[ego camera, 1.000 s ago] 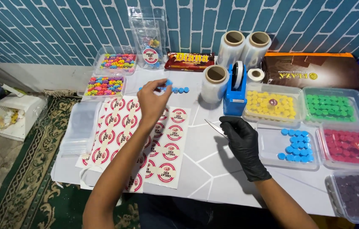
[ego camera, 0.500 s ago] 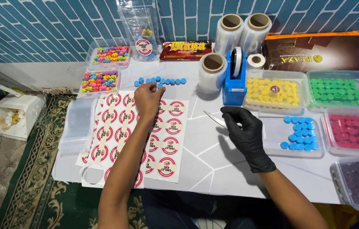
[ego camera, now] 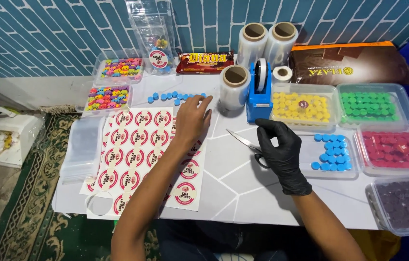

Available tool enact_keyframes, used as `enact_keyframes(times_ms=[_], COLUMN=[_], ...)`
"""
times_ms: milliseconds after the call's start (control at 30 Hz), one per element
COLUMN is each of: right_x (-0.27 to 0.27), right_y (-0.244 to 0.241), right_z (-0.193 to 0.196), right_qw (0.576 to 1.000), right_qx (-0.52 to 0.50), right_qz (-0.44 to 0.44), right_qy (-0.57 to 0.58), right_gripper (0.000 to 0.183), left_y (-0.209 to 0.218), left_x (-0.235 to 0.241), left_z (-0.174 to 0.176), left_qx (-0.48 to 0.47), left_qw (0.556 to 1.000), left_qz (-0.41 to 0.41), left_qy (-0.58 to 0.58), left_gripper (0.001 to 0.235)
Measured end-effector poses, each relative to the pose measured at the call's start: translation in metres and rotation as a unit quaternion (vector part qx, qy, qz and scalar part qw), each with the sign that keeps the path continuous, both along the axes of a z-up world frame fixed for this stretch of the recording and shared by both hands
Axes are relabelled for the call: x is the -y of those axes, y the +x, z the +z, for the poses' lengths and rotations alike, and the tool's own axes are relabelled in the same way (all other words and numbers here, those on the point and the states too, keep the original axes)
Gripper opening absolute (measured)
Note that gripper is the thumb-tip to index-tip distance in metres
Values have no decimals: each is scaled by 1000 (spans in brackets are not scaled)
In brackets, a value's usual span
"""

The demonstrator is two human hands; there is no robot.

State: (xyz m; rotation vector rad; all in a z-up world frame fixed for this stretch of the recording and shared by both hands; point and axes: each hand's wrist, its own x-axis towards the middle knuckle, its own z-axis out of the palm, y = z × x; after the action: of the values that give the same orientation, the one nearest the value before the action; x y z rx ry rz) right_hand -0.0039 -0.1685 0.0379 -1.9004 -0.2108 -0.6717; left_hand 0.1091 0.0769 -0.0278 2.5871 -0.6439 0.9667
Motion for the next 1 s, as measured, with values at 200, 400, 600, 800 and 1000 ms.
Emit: enact_keyframes(times_ms=[200, 400, 600, 800, 1000], right_x=[0, 4, -2, -12, -19], right_y=[0, 1, 1, 0, 5], right_z=[-3, -7, -8, -6, -31], right_qw=[1000, 1000, 996, 936, 930], right_qx=[1, -8, -64, -235, -239], right_qz=[4, 10, 56, 187, 138], right_qy=[9, 9, 36, 182, 244], right_gripper=[20, 21, 28, 47, 39], left_y=[8, -2, -53, -82, -88], left_x=[14, 16, 21, 40, 48], left_z=[-8, 10, 41, 57, 46], left_qx=[165, 102, -234, -415, -398], left_qw=[979, 991, 911, 739, 747], left_qz=[-21, -66, -125, -149, -143], left_qy=[115, 52, -317, -510, -513], left_gripper=[16, 13, 8, 8, 11])
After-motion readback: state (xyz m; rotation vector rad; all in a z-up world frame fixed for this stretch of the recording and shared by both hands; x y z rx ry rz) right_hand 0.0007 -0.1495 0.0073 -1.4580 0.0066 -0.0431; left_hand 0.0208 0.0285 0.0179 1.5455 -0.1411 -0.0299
